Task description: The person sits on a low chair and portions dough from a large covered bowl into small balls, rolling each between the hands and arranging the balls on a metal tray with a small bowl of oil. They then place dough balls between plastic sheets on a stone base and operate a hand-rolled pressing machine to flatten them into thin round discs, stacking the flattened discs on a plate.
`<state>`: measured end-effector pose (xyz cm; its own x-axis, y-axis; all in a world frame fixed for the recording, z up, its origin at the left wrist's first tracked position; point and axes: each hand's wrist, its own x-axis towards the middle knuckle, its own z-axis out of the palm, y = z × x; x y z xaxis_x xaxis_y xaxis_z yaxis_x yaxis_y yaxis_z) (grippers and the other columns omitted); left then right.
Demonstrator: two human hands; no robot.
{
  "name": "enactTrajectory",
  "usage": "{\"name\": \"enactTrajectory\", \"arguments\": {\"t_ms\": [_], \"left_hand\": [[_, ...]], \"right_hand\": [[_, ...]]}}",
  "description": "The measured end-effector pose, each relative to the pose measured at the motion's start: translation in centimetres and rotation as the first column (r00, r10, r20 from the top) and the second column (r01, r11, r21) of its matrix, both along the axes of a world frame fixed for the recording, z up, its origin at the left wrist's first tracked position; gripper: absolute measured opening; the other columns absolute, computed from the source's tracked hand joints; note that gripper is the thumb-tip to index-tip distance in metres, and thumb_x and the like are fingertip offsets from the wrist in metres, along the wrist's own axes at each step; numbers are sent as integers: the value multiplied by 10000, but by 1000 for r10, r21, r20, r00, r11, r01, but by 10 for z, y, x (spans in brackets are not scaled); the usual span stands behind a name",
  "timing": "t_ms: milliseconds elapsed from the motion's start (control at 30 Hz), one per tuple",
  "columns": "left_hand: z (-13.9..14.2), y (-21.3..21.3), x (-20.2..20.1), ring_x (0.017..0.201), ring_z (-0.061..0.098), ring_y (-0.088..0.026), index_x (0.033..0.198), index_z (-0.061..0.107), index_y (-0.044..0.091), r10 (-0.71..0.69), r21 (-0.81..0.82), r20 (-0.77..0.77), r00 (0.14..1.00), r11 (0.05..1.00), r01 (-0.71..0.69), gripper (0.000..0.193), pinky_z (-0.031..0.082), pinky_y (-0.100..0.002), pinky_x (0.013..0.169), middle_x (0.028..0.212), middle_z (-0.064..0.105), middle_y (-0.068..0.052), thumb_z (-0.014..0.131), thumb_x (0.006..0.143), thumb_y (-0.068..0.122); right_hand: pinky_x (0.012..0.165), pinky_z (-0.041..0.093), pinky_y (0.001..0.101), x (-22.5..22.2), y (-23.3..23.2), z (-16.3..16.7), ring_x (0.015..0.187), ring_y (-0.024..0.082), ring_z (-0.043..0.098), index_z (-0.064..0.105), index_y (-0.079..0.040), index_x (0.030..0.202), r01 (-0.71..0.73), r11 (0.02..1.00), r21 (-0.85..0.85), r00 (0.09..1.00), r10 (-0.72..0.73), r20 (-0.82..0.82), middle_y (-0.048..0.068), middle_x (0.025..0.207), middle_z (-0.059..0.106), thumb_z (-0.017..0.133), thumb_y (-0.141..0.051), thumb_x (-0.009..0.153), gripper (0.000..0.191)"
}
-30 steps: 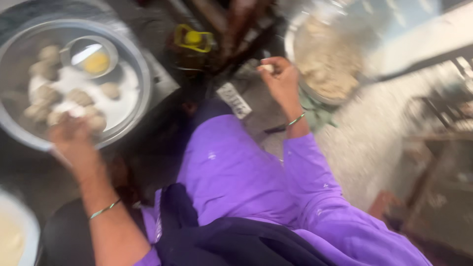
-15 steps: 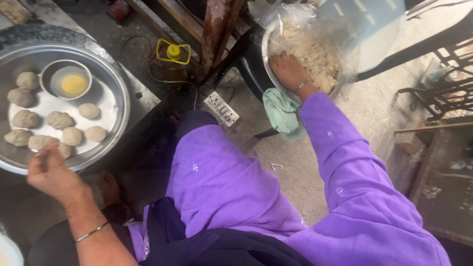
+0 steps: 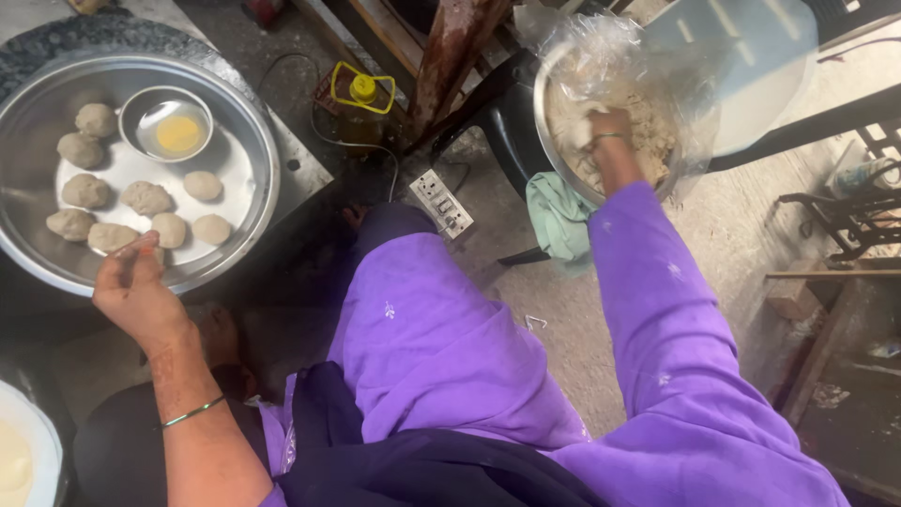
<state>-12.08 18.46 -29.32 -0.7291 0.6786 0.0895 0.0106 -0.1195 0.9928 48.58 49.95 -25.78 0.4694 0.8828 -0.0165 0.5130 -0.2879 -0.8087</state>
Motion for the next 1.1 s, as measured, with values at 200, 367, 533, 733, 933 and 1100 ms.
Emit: {"name": "enactTrajectory", "arguments": {"t_ms": [200,367,533,733,933,1100], "left_hand": [[5,4,2,1043,699,-98,1060,683,81,35,-63,163,986,998,-25,68,529,-217,851,1119,760,-18,640,1009,68],[15,12,16,1041,663,-114,1089,709,67,-33,-116,145,989,992,50,87,516,-252,827,1118,743,-11,654,1031,99],[38,8,32,1097,659,-156,1137,686,48,-196,-36,138,971,979,203,158,546,-297,899,1162,728,-59,651,1033,162],[30,13,26,1298,647,-275,1424,528,-1,-456,451,511,729,864,224,503,536,-377,1150,1403,645,-193,517,1099,383],[7,-1,-34,933,720,-217,1258,611,-40,-124,136,566,815,989,56,407,613,-353,764,1110,710,-142,565,1067,316],[6,8,-24,916,721,-200,1239,645,-57,-206,126,517,831,978,164,385,607,-362,761,1101,721,-136,625,1044,275]], "right_hand": [[437,437,317,17,-28,9,736,236,688,667,-39,1135,99,994,38,519,-20,-854,119,963,710,669,-125,995,164],[725,548,340,-47,-89,67,1109,289,707,612,-24,1270,80,822,565,249,532,-809,174,1235,713,574,-260,1039,332],[1066,451,284,-243,-117,64,1391,360,516,547,-58,1433,-246,783,571,-356,475,-805,164,1462,546,535,-84,921,513],[942,514,483,-464,-229,51,1092,388,635,632,39,1198,-836,434,335,302,875,-378,223,1175,673,542,-149,1011,280],[739,661,414,-513,-209,27,867,361,786,610,50,1128,-808,506,302,-42,462,-886,264,979,764,480,-207,998,316],[756,563,343,-503,-177,11,1001,322,715,555,42,1310,-822,514,245,79,528,-846,212,1075,660,744,-174,935,472]]}}
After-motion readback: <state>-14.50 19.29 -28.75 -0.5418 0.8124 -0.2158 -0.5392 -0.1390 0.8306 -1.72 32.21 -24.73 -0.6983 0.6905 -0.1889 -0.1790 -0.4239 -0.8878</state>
